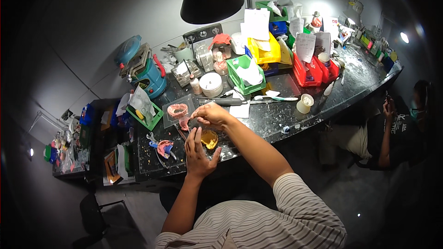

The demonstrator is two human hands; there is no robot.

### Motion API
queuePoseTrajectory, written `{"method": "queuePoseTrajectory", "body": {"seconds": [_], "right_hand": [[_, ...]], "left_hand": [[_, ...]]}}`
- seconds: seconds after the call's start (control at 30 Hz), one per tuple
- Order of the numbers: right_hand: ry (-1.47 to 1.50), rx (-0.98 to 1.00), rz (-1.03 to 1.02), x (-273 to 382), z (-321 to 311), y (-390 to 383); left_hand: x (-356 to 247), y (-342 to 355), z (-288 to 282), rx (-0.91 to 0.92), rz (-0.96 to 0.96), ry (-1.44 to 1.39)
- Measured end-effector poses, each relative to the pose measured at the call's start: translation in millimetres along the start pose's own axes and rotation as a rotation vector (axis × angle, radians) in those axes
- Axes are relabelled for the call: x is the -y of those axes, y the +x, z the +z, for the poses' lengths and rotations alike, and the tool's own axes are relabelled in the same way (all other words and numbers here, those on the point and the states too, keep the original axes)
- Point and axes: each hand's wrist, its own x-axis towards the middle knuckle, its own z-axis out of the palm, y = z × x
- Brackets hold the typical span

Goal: The person removes a plastic sheet containing a dental mold from a clamping machine, reattaches the frame to the machine, and holds the plastic sheet while turning and touching the dental mold by hand.

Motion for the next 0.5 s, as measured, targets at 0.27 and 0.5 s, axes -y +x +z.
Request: {"method": "queuePoseTrajectory", "body": {"seconds": [0.27,0.5], "right_hand": [[-0.006,0.008,-0.115,27,12,-78],[-0.306,0.133,-0.025,13,32,-91]], "left_hand": [[11,-7,-15,-0.177,0.027,-0.405],[52,5,-20,-0.577,-0.633,-1.213]]}}
